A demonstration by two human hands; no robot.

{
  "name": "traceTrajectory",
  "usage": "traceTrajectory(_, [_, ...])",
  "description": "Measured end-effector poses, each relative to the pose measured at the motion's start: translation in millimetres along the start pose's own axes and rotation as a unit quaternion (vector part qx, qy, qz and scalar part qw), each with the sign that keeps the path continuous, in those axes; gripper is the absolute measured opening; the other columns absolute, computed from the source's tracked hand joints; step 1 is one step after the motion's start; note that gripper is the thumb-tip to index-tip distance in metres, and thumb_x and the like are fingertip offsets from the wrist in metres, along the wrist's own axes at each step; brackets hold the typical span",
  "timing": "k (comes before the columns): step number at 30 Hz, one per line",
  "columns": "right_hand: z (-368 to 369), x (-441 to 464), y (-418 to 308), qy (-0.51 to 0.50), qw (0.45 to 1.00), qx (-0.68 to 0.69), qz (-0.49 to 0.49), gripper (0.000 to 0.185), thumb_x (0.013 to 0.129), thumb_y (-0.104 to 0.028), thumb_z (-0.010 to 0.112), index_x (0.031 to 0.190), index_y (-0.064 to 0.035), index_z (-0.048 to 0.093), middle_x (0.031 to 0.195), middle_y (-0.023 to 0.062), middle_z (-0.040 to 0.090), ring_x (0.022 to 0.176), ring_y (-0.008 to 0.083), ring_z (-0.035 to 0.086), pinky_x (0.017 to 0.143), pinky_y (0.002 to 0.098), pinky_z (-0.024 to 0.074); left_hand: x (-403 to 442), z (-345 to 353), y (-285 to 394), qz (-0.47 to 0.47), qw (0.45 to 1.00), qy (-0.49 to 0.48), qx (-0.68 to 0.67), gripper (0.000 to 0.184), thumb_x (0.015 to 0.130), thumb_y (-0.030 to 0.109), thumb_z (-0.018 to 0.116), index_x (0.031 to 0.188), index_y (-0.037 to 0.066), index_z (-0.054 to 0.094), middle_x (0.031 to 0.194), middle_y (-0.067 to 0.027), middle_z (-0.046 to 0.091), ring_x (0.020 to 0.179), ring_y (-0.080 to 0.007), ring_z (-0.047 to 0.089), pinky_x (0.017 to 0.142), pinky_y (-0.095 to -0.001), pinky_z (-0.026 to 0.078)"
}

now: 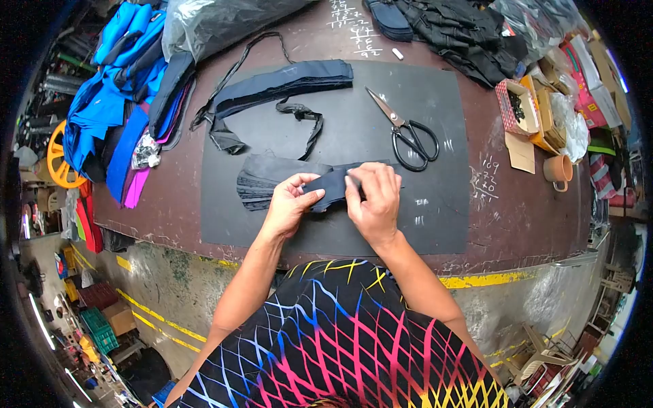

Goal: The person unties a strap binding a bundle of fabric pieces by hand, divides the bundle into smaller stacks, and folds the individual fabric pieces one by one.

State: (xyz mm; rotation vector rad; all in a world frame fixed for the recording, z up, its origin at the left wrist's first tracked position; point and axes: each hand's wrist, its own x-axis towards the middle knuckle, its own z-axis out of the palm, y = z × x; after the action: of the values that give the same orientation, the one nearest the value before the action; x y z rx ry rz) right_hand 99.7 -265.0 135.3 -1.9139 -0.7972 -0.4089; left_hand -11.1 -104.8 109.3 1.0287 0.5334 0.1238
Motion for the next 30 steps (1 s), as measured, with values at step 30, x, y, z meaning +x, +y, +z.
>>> traceTrajectory(30, [-7, 2, -4, -0.171, 0.982, 0.041, -0.07, 0.027, 0.077, -0.002, 0.079, 0.104, -0.0061, 0.073, 0.1, 0.0104, 0.065, 0.086, 0.0289, 0.063, 0.077, 0.0392, 0.0451, 5, 3, 6, 0.023, 0.999, 0.027, 0.036, 0.009, 0.1, 0.014, 0.075, 0.098, 0.005, 0.073, 0.078, 0.0021, 0.069, 0.066, -0.0041, 0.061, 0.057, -0.0226, 0.052])
